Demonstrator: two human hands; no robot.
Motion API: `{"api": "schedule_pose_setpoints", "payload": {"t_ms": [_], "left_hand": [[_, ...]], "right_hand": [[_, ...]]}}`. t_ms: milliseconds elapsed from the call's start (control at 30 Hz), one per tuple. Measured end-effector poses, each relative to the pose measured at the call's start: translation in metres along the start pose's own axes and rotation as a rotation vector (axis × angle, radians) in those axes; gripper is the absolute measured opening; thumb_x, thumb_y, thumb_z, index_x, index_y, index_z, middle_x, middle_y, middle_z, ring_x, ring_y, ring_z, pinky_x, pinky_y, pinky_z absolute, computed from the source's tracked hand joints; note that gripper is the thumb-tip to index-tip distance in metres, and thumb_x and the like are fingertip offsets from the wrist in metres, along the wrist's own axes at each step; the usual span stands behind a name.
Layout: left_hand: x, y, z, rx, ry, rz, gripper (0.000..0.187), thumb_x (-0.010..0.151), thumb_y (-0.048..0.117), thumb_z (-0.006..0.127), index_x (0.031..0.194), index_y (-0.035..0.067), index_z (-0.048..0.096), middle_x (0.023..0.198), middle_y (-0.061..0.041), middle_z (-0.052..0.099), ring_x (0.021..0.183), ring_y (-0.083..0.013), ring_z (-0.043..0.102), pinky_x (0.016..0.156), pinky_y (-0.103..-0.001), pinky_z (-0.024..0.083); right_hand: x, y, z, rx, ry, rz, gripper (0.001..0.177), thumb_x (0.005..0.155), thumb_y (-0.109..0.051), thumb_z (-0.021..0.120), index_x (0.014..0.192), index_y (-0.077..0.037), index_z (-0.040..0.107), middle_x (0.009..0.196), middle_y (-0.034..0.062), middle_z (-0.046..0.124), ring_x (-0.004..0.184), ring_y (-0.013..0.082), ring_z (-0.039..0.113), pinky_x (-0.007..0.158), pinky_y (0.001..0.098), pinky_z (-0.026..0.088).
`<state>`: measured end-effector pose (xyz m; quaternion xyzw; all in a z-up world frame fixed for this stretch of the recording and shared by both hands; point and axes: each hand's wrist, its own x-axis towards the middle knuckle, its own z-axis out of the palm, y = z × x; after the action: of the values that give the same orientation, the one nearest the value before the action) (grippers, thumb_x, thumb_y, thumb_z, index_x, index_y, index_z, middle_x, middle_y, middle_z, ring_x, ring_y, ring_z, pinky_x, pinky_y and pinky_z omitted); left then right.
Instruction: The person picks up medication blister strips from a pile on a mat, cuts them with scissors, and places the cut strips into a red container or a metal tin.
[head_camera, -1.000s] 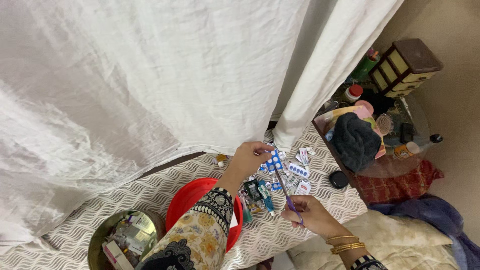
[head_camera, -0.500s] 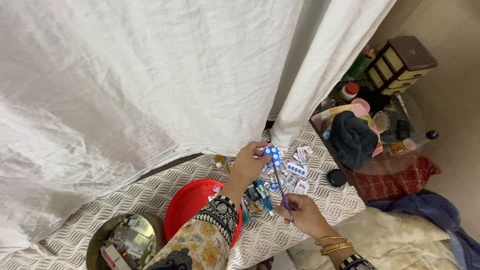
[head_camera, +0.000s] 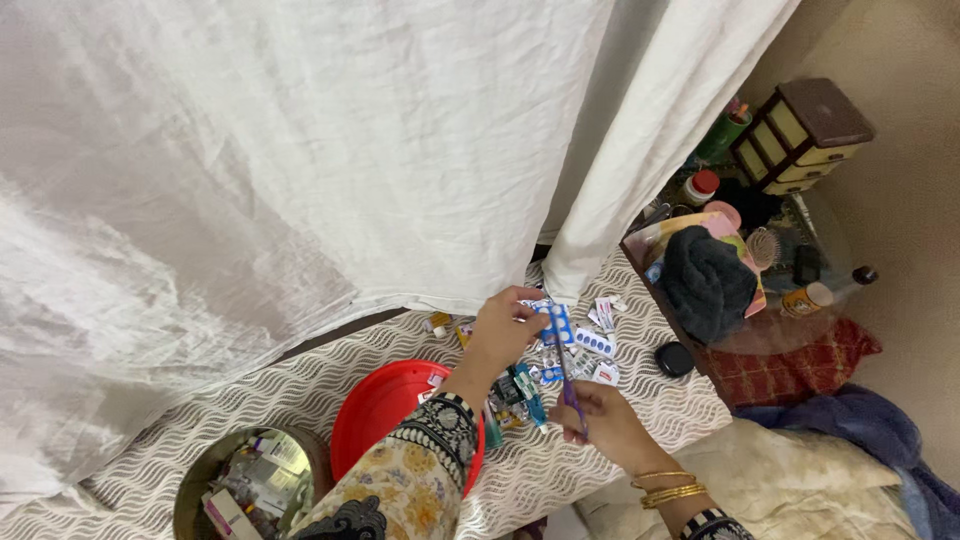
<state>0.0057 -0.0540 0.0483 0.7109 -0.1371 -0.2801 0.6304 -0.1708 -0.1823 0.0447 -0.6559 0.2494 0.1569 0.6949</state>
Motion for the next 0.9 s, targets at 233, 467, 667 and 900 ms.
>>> {"api": "schedule_pose_setpoints", "payload": {"t_ms": [233, 467, 667, 900], "left_hand": [[-0.005, 0.007, 0.001, 0.000, 0.016, 0.001, 0.043, 0.085, 0.010, 0.077, 0.125, 0.004, 0.065, 0.085, -0.009, 0.075, 0.067, -0.0110, 0.068, 0.057, -0.026, 0.056], [-0.007, 0.014, 0.000, 0.119, 0.023, 0.026, 0.043, 0.085, 0.011, 0.076, 0.127, 0.006, 0.067, 0.085, -0.009, 0.077, 0.067, -0.0118, 0.069, 0.058, -0.027, 0.055], [-0.008, 0.015, -0.002, 0.156, 0.016, 0.013, 0.039, 0.087, 0.012, 0.075, 0.126, 0.006, 0.069, 0.086, -0.010, 0.076, 0.067, -0.0137, 0.069, 0.060, -0.029, 0.056], [0.001, -0.011, 0.001, -0.213, 0.237, -0.063, 0.028, 0.087, 0.008, 0.074, 0.113, -0.002, 0.072, 0.089, -0.009, 0.076, 0.074, -0.0138, 0.073, 0.065, -0.026, 0.056]], "right_hand": [[0.006, 0.008, 0.001, 0.012, 0.034, -0.061, 0.016, 0.085, -0.012, 0.077, 0.083, 0.000, 0.066, 0.066, 0.0045, 0.064, 0.055, 0.0113, 0.059, 0.050, 0.0272, 0.043], [0.010, 0.016, -0.005, -0.081, 0.033, -0.141, 0.018, 0.086, -0.014, 0.077, 0.081, -0.001, 0.066, 0.066, 0.0023, 0.065, 0.057, 0.0106, 0.061, 0.053, 0.0266, 0.048], [0.005, -0.002, -0.008, -0.169, 0.005, -0.059, 0.020, 0.085, -0.015, 0.079, 0.081, 0.000, 0.066, 0.066, 0.0042, 0.064, 0.059, 0.0123, 0.060, 0.056, 0.0285, 0.048], [-0.013, -0.006, -0.003, -0.199, 0.012, -0.021, 0.023, 0.082, -0.019, 0.079, 0.086, -0.002, 0.064, 0.069, 0.0003, 0.058, 0.065, 0.0108, 0.052, 0.061, 0.0283, 0.043]]}}
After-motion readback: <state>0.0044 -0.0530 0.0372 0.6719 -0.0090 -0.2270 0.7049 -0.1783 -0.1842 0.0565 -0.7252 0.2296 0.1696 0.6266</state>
